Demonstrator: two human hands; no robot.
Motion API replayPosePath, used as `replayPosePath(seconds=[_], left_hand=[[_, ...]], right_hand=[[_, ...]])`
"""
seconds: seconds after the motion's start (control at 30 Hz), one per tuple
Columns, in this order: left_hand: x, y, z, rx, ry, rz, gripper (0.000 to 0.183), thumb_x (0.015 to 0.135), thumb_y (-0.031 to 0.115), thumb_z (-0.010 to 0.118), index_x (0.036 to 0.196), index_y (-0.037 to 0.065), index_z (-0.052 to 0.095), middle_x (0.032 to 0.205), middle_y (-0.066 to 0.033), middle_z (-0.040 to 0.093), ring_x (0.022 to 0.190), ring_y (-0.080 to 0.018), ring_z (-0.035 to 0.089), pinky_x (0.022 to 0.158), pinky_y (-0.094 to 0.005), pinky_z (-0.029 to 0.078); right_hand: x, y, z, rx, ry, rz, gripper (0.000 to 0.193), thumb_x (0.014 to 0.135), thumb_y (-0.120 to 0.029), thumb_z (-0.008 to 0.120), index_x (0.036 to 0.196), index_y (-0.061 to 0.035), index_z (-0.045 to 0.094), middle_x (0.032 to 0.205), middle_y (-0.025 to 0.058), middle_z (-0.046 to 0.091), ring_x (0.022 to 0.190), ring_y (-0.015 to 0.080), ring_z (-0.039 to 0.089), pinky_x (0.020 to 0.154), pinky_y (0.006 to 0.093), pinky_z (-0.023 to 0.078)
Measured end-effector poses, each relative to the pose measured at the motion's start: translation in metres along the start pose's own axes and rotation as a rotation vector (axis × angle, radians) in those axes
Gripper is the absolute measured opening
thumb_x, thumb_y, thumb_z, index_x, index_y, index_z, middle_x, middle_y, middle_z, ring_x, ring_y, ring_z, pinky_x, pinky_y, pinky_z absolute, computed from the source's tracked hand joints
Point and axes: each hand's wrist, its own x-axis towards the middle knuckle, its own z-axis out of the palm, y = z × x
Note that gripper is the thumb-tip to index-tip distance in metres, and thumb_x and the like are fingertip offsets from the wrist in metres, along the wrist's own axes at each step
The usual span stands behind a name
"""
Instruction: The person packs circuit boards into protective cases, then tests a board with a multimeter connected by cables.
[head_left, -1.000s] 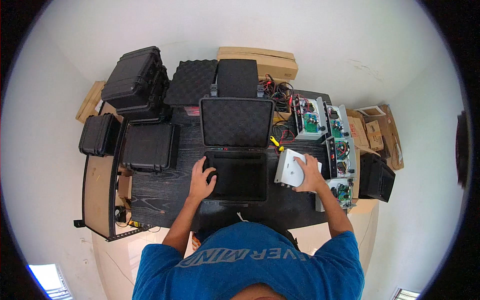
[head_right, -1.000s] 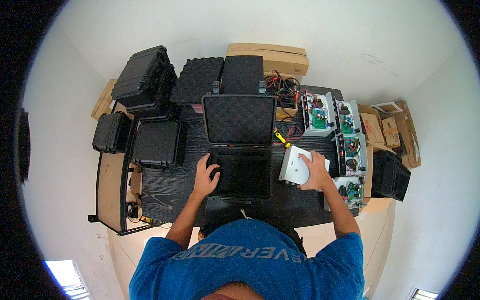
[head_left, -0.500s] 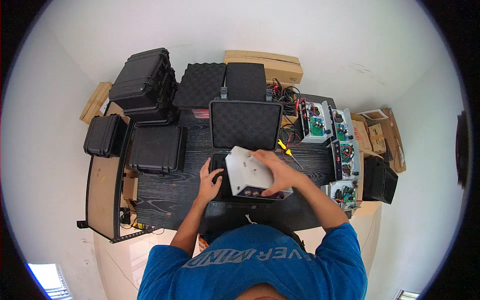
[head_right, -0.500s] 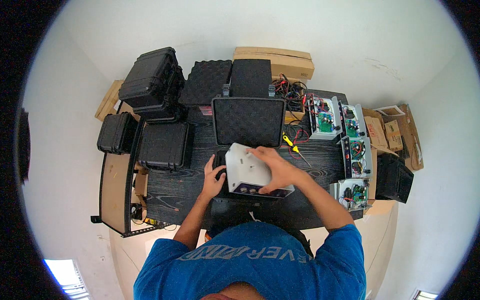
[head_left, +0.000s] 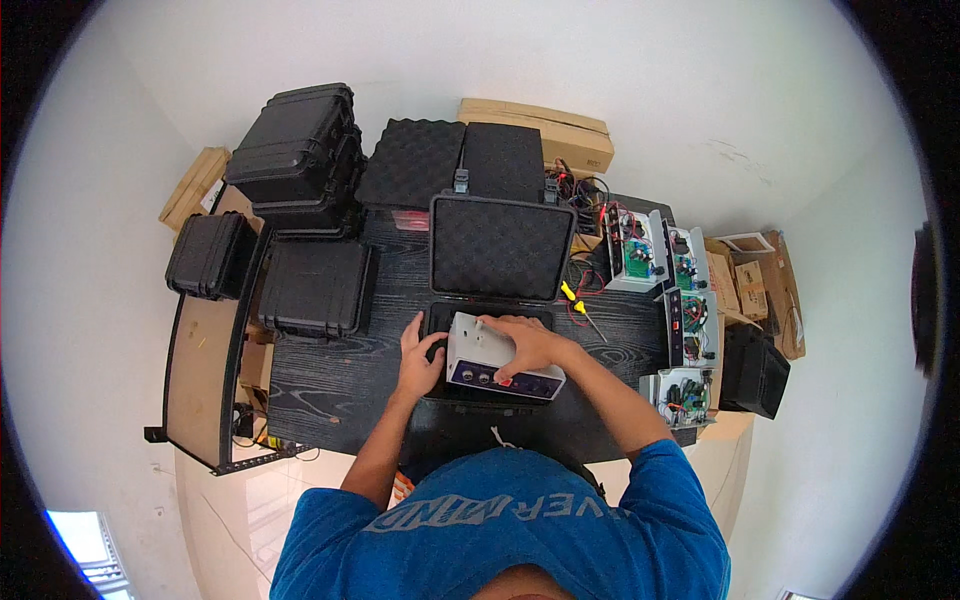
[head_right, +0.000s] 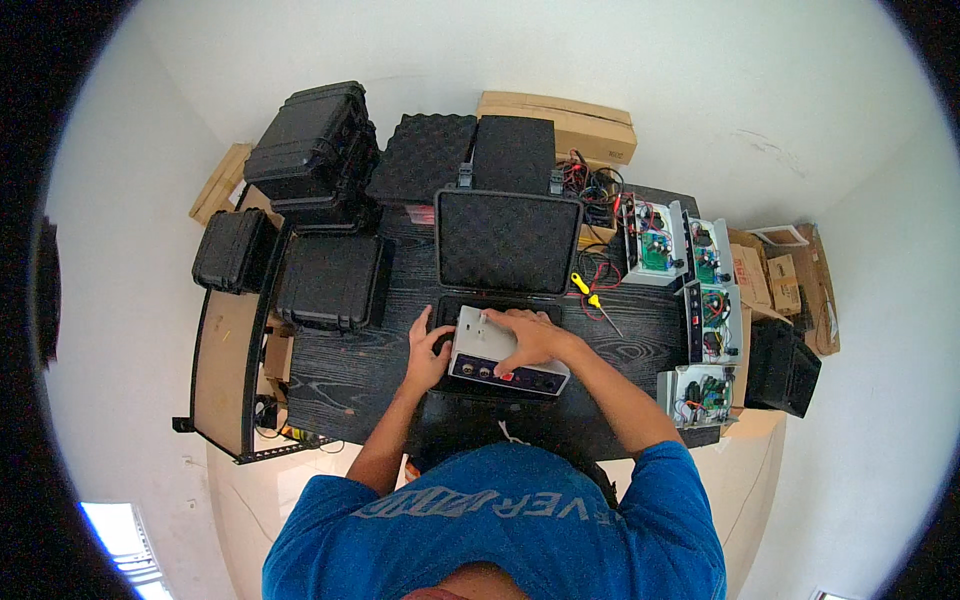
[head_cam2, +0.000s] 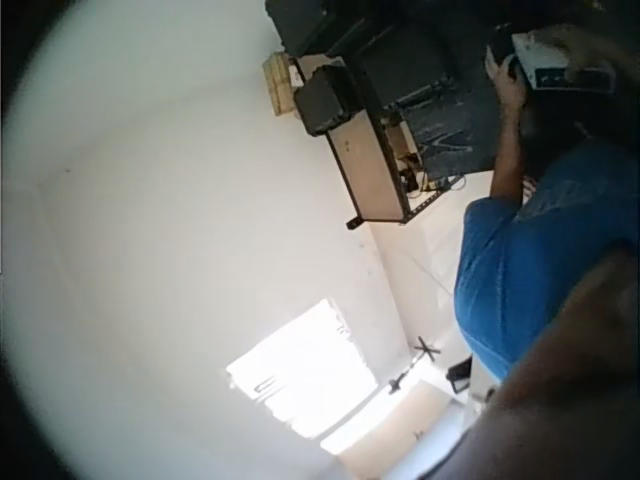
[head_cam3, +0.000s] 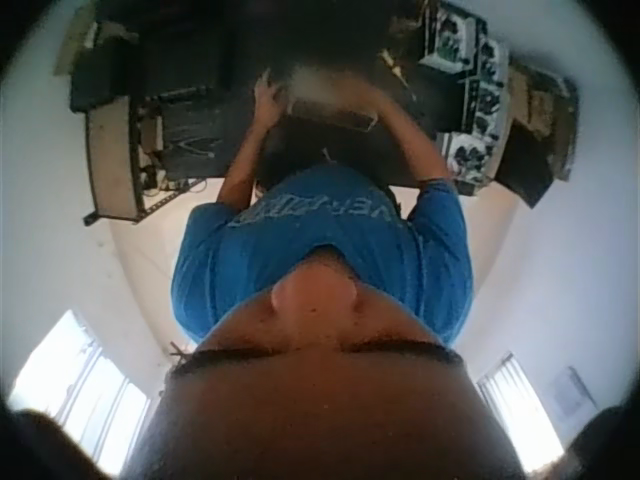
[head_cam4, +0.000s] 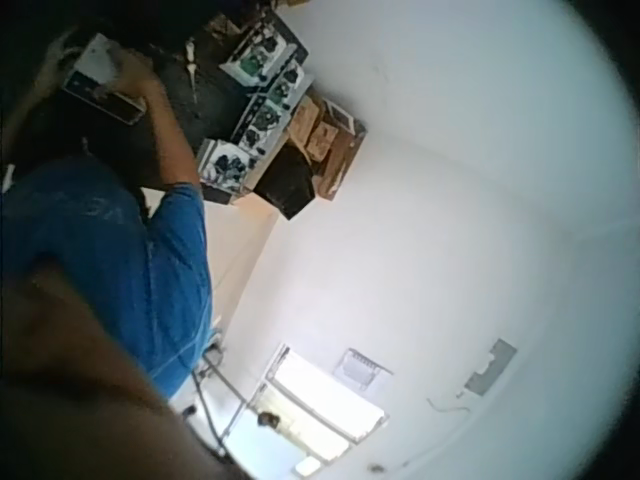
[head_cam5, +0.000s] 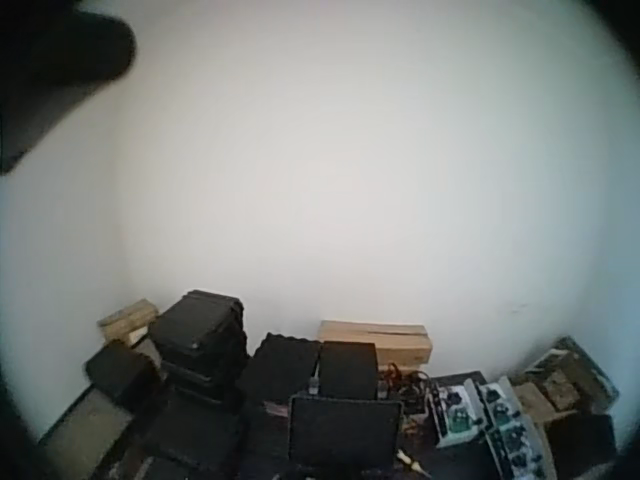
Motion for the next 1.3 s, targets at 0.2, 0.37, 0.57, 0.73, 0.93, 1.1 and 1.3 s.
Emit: replayPosePath(seconds=[0.2,0.37,0.57,0.73,0.93,1.1,1.3], left_hand=[[-0.001,0.000,0.001,0.032,0.014,-0.016,0.036,0.085,0.003,0.071,0.119,0.015,0.072,0.161,-0.0224,0.034,0.147,-0.0437,0.032,0.121,-0.0501,0.029],[-0.001,-0.003,0.002,0.009,0.005,0.007,0.036,0.085,0.004,0.071,0.119,0.015,0.072,0.160,-0.0216,0.036,0.146,-0.0440,0.033,0.121,-0.0506,0.029],[-0.003,-0.005,0.001,0.015,-0.004,-0.018,0.036,0.086,0.005,0.070,0.120,0.015,0.072,0.161,-0.0218,0.035,0.146,-0.0449,0.032,0.121,-0.0506,0.028],[0.001,0.005,0.001,0.039,-0.010,0.015,0.036,0.086,0.005,0.068,0.121,0.015,0.072,0.160,-0.0220,0.035,0.146,-0.0456,0.032,0.121,-0.0506,0.027],[0.001,0.014,-0.007,0.164,-0.034,0.125,0.040,0.086,0.013,0.070,0.126,0.012,0.068,0.160,-0.0210,0.036,0.146,-0.0444,0.033,0.121,-0.0549,0.025],[0.005,0.041,-0.017,0.370,-0.293,0.236,0.058,0.086,0.035,0.074,0.136,0.011,0.059,0.156,-0.0105,0.044,0.147,-0.0314,0.037,0.119,-0.0664,0.019],[0.009,0.055,-0.017,0.417,-0.453,0.221,0.067,0.084,0.044,0.075,0.138,0.008,0.057,0.151,-0.0063,0.050,0.148,-0.0286,0.036,0.120,-0.0699,0.011]], right_hand=[[0.004,-0.012,0.008,-0.175,0.021,0.059,0.127,0.055,-0.061,0.085,0.162,-0.0211,0.029,0.156,0.0259,0.038,0.145,0.0445,0.036,0.118,0.0643,0.019],[0.002,-0.021,0.029,-0.327,0.111,0.103,0.127,0.051,-0.062,0.087,0.160,-0.0245,0.033,0.153,0.0312,0.037,0.142,0.0477,0.037,0.116,0.0698,0.018],[0.001,-0.023,0.060,-0.440,0.273,0.069,0.126,0.048,-0.059,0.087,0.159,-0.0269,0.035,0.150,0.0314,0.038,0.139,0.0485,0.037,0.111,0.0786,0.014],[-0.001,-0.015,0.082,-0.502,0.385,0.050,0.119,0.052,-0.054,0.086,0.158,-0.0319,0.036,0.148,0.0292,0.037,0.142,0.0460,0.034,0.111,0.0792,0.012],[-0.010,-0.001,0.101,-0.501,0.393,-0.016,0.099,0.074,-0.051,0.080,0.158,-0.0242,0.035,0.152,0.0223,0.038,0.143,0.0412,0.037,0.115,0.0749,0.015],[-0.047,0.022,0.132,-0.334,0.459,-0.168,0.051,0.086,-0.038,0.073,0.128,-0.0114,0.060,0.124,0.0130,0.058,0.121,0.0311,0.055,0.115,0.0618,0.028],[-0.086,0.029,0.144,-0.306,0.547,-0.118,0.031,0.088,-0.034,0.071,0.104,-0.0083,0.068,0.100,0.0094,0.063,0.101,0.0283,0.061,0.114,0.0576,0.030]])
